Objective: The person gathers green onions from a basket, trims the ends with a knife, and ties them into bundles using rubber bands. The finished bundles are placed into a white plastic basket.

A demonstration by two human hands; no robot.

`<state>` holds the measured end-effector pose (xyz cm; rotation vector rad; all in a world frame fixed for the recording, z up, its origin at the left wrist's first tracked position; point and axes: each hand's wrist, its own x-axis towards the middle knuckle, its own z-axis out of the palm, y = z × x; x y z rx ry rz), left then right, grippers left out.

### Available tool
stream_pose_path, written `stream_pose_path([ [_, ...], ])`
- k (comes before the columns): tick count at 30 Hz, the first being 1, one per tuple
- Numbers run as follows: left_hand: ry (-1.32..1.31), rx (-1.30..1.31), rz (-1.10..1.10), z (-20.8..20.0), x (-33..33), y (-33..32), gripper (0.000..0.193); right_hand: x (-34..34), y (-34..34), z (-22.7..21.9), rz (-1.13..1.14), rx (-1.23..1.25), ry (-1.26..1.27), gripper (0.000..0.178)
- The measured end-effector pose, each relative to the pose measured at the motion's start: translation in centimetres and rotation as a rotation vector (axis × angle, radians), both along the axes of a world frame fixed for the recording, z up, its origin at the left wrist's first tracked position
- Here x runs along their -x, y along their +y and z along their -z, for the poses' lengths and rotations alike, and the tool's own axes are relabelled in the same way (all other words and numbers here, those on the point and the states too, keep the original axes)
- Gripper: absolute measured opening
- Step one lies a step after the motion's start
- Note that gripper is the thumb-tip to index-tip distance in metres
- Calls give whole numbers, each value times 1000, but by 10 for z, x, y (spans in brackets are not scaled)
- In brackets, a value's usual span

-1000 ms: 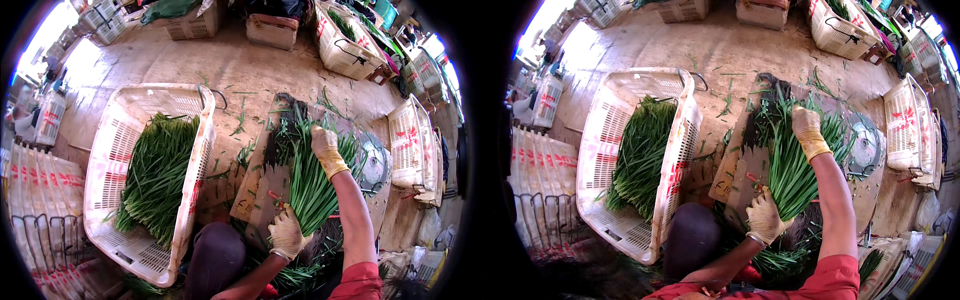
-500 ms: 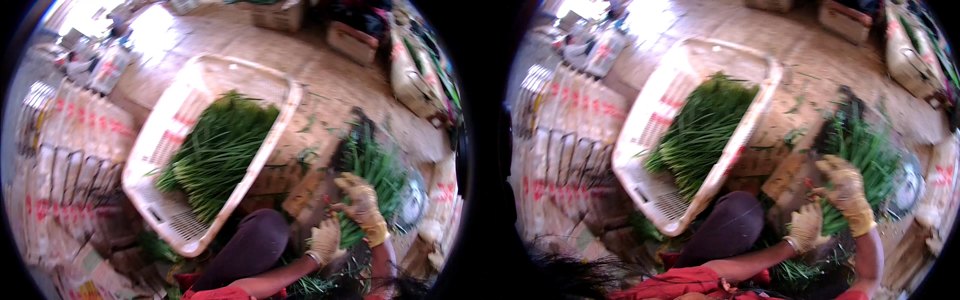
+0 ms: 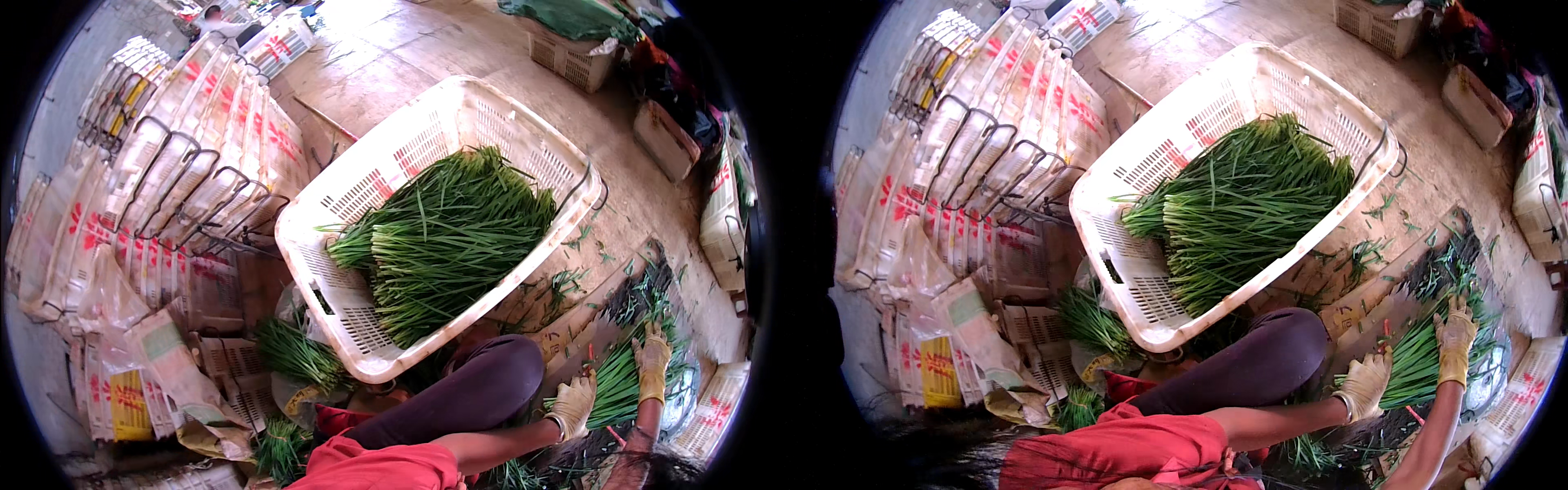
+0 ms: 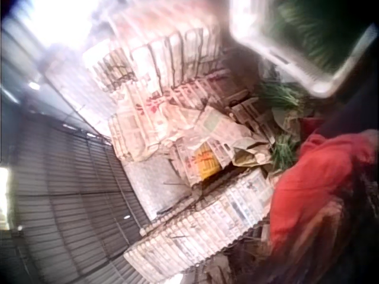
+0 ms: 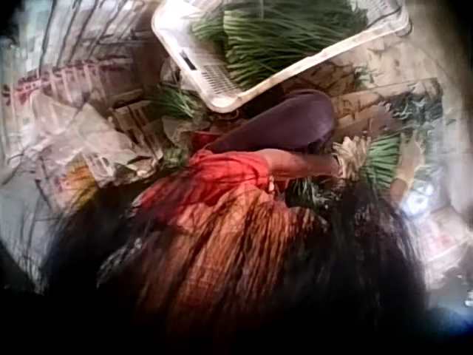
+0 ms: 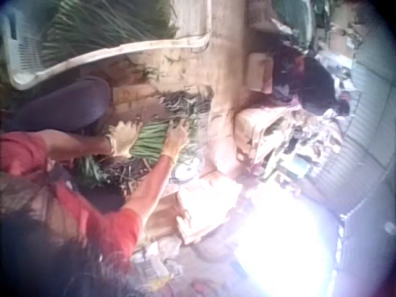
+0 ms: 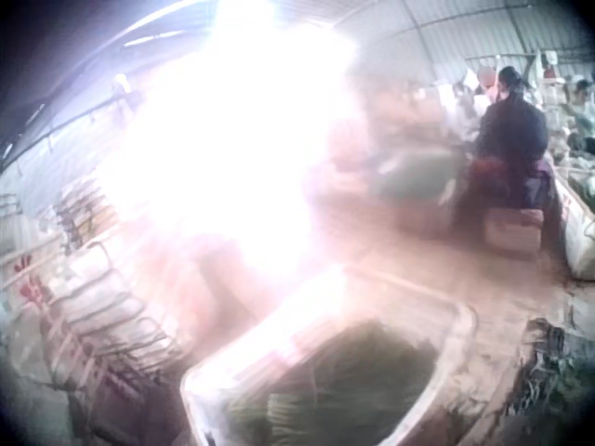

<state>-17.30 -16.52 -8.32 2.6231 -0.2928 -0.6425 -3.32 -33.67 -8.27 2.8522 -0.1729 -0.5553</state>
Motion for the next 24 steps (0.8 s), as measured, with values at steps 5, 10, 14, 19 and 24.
stream_pose_path([
  [5,-16,67,7,-42,-7,25,127,-24,67,-56,-224,-207,-391,70],
  [10,50,382,242,-102,-27,123,66,-42,227,-90,-645,-548,-498,72],
  [14,-285,750,13,-100,-43,309,10,-45,357,-73,-796,-848,-218,92],
  [19,-585,-299,-561,-19,-38,528,65,-36,498,-26,-1070,-474,52,117],
  [24,-564,-140,-646,-1,-29,560,62,-36,585,59,-942,-212,211,134],
])
